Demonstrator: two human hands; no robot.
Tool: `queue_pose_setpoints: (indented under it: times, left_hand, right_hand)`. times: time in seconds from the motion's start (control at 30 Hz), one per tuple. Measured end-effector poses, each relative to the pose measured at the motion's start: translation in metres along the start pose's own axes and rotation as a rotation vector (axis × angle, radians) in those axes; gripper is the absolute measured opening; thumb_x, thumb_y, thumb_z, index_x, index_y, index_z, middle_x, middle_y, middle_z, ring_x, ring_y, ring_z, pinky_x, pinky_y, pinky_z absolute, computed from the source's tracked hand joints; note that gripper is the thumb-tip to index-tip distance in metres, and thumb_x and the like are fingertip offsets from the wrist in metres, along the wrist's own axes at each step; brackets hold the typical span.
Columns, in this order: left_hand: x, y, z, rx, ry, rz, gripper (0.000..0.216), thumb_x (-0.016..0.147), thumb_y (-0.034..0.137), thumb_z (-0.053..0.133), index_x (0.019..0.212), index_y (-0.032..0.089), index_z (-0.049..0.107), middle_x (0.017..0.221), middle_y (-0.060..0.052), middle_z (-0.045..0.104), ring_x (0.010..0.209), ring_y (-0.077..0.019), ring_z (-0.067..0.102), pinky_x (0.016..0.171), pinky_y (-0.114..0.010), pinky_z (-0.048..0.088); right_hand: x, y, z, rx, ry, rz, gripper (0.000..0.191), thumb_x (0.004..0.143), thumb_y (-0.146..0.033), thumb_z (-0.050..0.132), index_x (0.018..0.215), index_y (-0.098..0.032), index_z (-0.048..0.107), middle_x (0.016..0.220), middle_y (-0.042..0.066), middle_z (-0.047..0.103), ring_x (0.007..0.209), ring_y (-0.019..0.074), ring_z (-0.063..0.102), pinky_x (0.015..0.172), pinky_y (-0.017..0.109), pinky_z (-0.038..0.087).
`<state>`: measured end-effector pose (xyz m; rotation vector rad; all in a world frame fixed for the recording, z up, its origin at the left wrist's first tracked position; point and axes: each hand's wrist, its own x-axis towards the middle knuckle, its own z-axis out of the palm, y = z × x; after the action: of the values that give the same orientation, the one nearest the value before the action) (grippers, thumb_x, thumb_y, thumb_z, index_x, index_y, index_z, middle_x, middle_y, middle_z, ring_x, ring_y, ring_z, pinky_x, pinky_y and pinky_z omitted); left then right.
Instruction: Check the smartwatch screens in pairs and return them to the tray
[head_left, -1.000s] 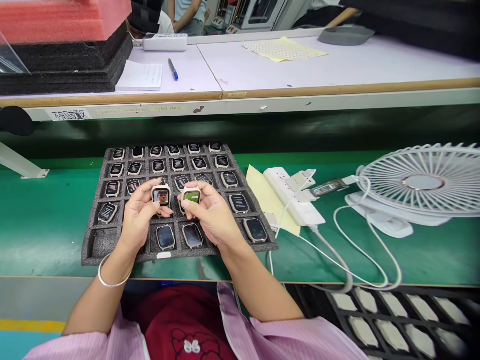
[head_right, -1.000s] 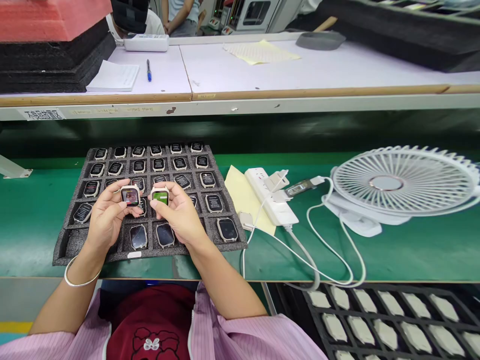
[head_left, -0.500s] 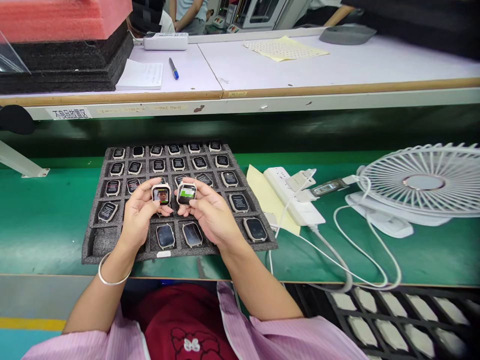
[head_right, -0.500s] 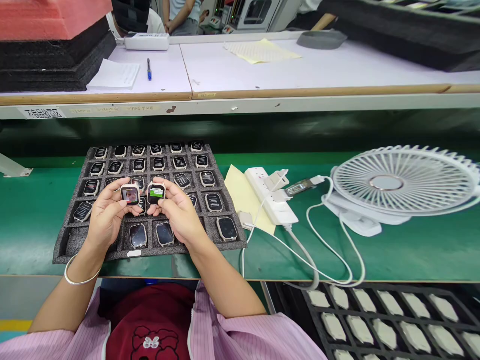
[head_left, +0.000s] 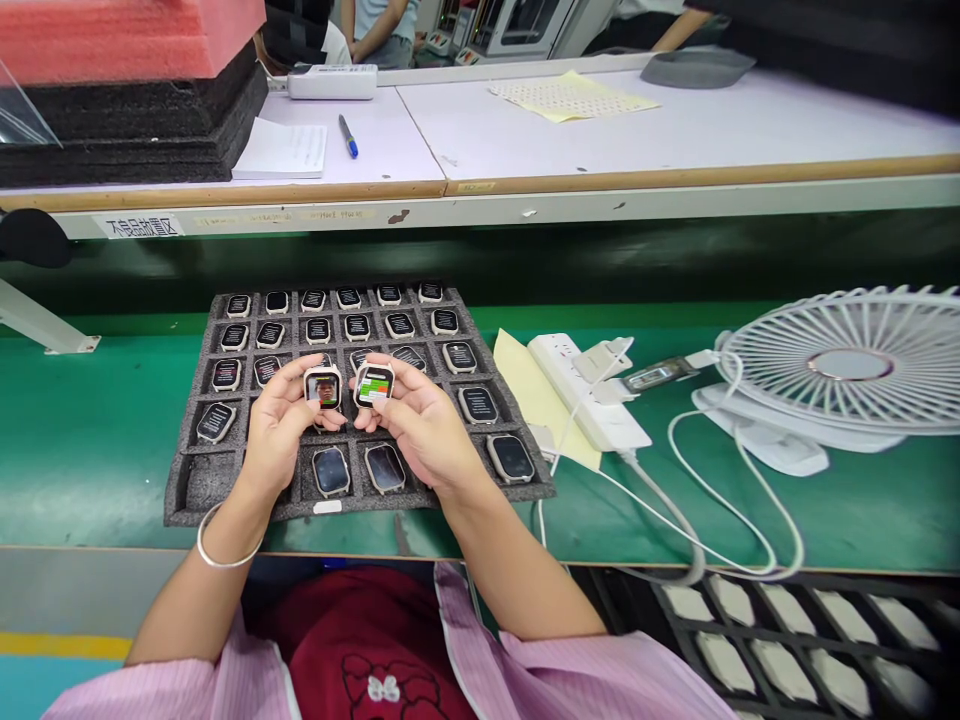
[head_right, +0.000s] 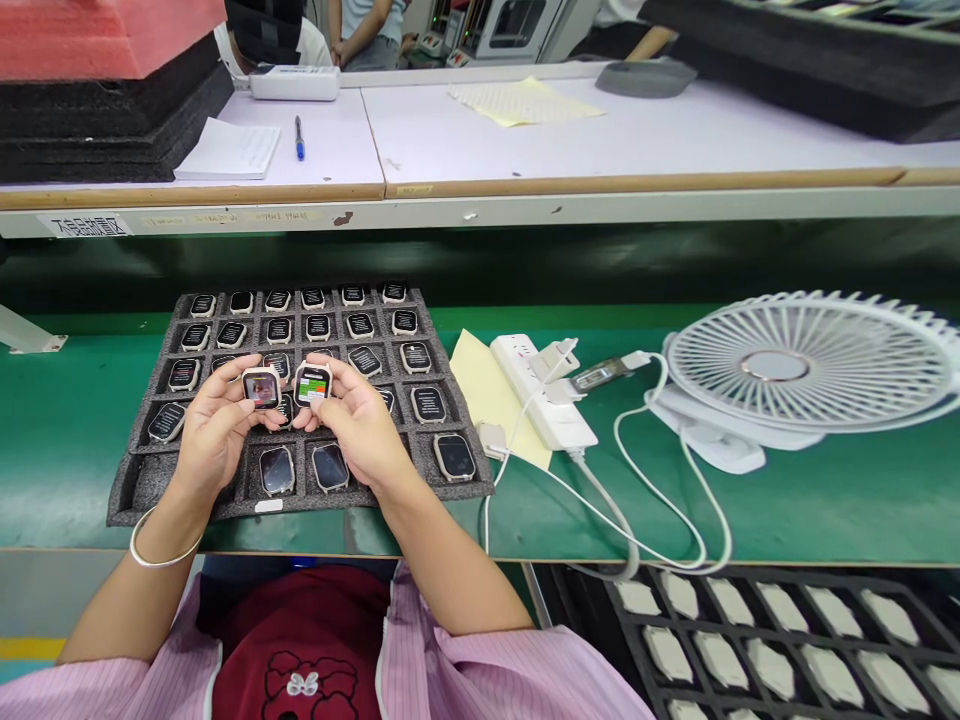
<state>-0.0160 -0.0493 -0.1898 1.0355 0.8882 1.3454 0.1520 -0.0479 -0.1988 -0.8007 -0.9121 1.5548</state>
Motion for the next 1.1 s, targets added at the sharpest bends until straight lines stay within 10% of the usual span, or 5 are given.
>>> queue_pose_setpoints:
  times: [0.2,0.43,1.1]
  left_hand:
    - [-0.0004,-0.0022,-0.0004,0.042,-0.029,0.020,0.042,0.078,0.017,0.067,0.119,0.019,0.060,0.093,-0.002,0.072,0.062,-0.0123,0.071,0.061,-0.025,0.060]
    - [-0.0001,-0.0061,-0.0010,0.120,-0.019,0.078,0.046,0.078,0.014,0.069,0.122,0.020,0.059,0.096,-0.003,0.071,0.065,-0.0100,0.068,0.063,-0.024,0.059]
    - [0.0010,-0.0042,0.0006,0.114,-0.015,0.024,0.050,0.073,0.014,0.069,0.121,0.020,0.058,0.095,-0.001,0.069,0.064,-0.0105,0.070,0.063,-0.024,0.059]
  right_hand:
    - [0.0006,-0.0013,-0.0002,0.069,-0.007,0.028,0.028,0.090,-0.042,0.061,0.109,-0.022,0.064,0.080,0.001,0.071,0.056,0.0134,0.064,0.056,0.029,0.051]
    - [-0.0018,-0.0010,0.0016,0.015,-0.004,0.005,0.043,0.073,-0.017,0.070,0.115,-0.024,0.062,0.096,0.001,0.071,0.064,0.0133,0.067,0.065,0.031,0.054]
    - [-0.0007,-0.0016,0.0006,-0.063,0.044,-0.002,0.040,0.071,-0.018,0.071,0.109,-0.024,0.059,0.092,-0.001,0.069,0.058,0.0101,0.055,0.059,0.028,0.044]
